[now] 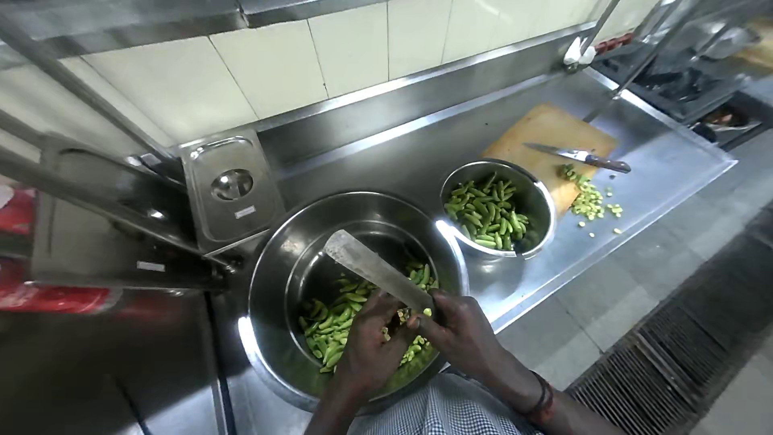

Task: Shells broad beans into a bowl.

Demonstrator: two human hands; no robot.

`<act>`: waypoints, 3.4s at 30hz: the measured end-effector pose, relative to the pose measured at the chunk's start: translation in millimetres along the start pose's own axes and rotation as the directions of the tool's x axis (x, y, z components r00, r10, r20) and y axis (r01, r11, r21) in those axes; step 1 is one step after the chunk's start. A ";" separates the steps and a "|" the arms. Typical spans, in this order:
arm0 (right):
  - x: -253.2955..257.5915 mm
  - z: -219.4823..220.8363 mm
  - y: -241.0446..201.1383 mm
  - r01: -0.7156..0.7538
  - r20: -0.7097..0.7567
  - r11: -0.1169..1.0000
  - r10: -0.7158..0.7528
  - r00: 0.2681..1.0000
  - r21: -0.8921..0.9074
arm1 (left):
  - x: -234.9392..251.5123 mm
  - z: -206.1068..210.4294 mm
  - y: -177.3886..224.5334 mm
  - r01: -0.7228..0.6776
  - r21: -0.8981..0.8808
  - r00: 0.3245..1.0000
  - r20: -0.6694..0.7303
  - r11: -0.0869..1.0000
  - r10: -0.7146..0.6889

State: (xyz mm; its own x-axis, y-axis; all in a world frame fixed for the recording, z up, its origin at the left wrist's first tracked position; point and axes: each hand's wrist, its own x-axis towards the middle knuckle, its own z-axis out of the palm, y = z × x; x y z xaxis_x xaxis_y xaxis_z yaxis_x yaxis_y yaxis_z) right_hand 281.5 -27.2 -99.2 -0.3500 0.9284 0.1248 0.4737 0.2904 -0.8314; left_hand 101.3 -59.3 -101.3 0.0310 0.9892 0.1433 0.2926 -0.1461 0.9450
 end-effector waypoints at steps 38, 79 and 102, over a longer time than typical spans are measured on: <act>3.1 -8.5 8.9 -0.108 -0.004 0.994 0.108 0.994 -0.033 | 72.4 -45.3 -33.4 0.422 -0.637 0.755 -0.147 0.645 -0.639; 2.4 -1.5 6.9 0.008 0.032 0.994 -0.011 0.999 0.111 | 21.7 2.3 3.3 0.482 -0.854 0.801 0.337 0.197 -0.495; 6.2 -8.8 -4.6 -0.112 0.157 0.988 0.095 0.983 0.106 | -1.9 -6.1 -11.8 -0.261 0.146 0.962 -0.043 0.954 0.269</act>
State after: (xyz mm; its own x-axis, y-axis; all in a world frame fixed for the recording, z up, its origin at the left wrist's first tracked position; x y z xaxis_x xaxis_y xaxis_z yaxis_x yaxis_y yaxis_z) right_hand 284.3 -20.7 -89.9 -0.4262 0.9037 -0.0411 0.4217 0.1584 -0.8928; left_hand 91.9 -59.5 -111.0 0.0678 0.9119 0.4049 0.4110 -0.3953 0.8215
